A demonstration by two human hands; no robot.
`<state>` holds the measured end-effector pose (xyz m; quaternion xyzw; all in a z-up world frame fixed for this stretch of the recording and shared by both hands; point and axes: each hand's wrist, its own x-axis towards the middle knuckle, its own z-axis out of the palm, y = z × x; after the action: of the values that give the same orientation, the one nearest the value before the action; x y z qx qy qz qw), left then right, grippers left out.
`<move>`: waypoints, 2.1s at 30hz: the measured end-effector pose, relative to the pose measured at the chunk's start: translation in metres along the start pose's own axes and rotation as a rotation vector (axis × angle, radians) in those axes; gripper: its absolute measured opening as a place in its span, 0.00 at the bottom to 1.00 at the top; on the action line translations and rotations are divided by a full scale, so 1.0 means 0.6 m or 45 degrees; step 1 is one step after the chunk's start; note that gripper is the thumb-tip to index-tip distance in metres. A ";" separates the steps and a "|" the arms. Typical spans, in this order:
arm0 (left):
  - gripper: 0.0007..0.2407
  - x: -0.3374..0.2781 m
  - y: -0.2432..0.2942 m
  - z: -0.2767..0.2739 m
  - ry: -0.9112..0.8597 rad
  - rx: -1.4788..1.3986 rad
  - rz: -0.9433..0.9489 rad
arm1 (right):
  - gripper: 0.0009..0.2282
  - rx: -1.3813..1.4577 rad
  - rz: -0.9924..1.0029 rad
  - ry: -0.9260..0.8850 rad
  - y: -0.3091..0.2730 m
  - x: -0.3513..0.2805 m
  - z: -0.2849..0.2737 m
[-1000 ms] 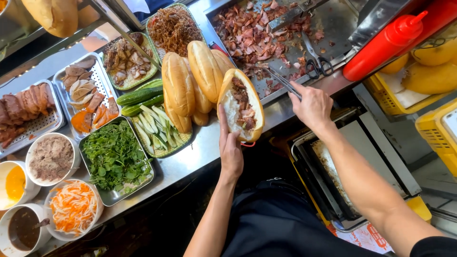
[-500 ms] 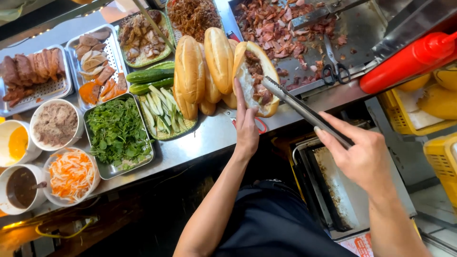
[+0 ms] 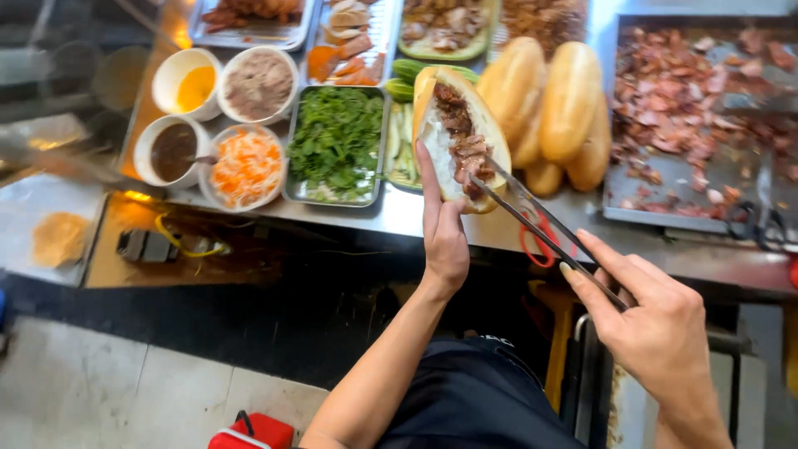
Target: Prepare a banh mi sandwich by slicing the bread, filling it with meat and toppings, and toasting it in a press.
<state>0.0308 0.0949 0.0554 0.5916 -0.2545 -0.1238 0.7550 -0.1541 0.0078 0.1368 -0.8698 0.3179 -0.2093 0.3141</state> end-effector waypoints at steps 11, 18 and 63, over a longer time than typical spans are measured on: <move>0.35 -0.048 0.046 -0.451 0.517 -0.078 0.092 | 0.24 0.132 -0.196 -0.331 -0.210 0.108 0.378; 0.35 -0.072 0.057 -0.657 0.673 -0.178 0.104 | 0.22 -0.326 -0.344 -0.385 -0.278 0.120 0.574; 0.30 -0.021 0.024 -0.844 0.587 -0.672 -0.005 | 0.11 0.854 -0.410 -0.364 -0.450 0.337 0.769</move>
<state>0.2873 0.5252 -0.0199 0.3888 -0.0355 -0.0500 0.9193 0.3632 0.2224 0.0236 -0.7780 0.0445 -0.2249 0.5850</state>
